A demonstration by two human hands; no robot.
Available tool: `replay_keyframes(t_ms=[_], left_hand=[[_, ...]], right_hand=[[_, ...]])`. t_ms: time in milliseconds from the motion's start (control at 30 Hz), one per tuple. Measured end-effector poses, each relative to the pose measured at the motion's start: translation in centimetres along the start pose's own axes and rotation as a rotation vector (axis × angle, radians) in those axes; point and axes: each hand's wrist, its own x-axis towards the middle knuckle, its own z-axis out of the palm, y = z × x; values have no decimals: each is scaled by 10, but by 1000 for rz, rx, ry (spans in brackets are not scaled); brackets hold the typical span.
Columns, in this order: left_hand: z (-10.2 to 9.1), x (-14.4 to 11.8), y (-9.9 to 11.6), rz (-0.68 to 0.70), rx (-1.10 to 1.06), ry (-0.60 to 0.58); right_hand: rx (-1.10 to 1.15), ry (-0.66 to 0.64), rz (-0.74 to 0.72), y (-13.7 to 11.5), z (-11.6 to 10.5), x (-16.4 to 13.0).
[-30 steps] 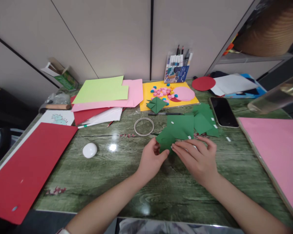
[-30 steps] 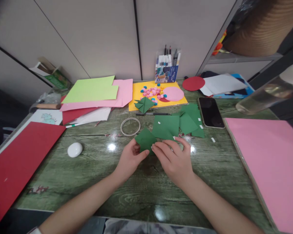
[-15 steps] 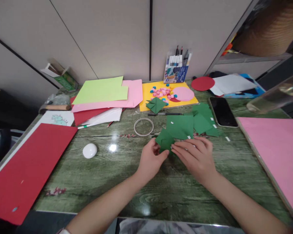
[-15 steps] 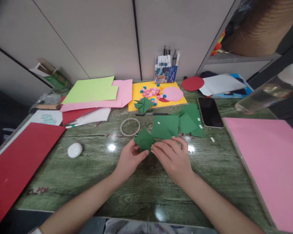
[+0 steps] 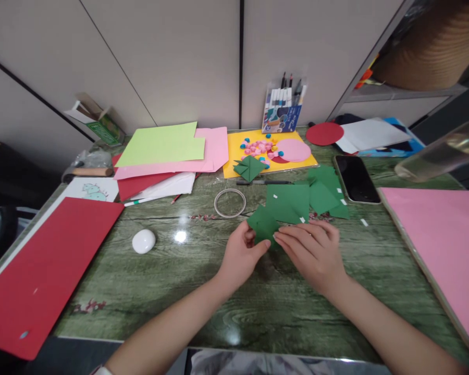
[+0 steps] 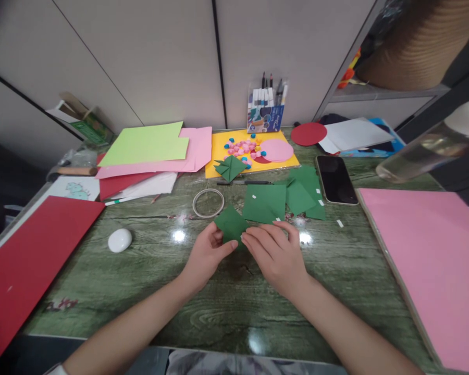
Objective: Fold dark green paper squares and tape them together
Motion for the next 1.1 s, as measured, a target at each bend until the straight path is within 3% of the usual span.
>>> replay_keyframes(t_ms=[233, 567, 867, 1100], left_hand=[[0, 0, -1, -16, 26, 24], [-1, -1, -1, 35, 112, 12], [-3, 2, -6, 17, 65, -9], [-3, 3, -5, 11, 44, -5]], right_hand=[[15, -18, 54, -1, -1, 3], [-28, 6, -7, -3, -1, 1], [-42, -55, 55, -3, 1, 2], [-10, -42, 2, -3, -1, -1]])
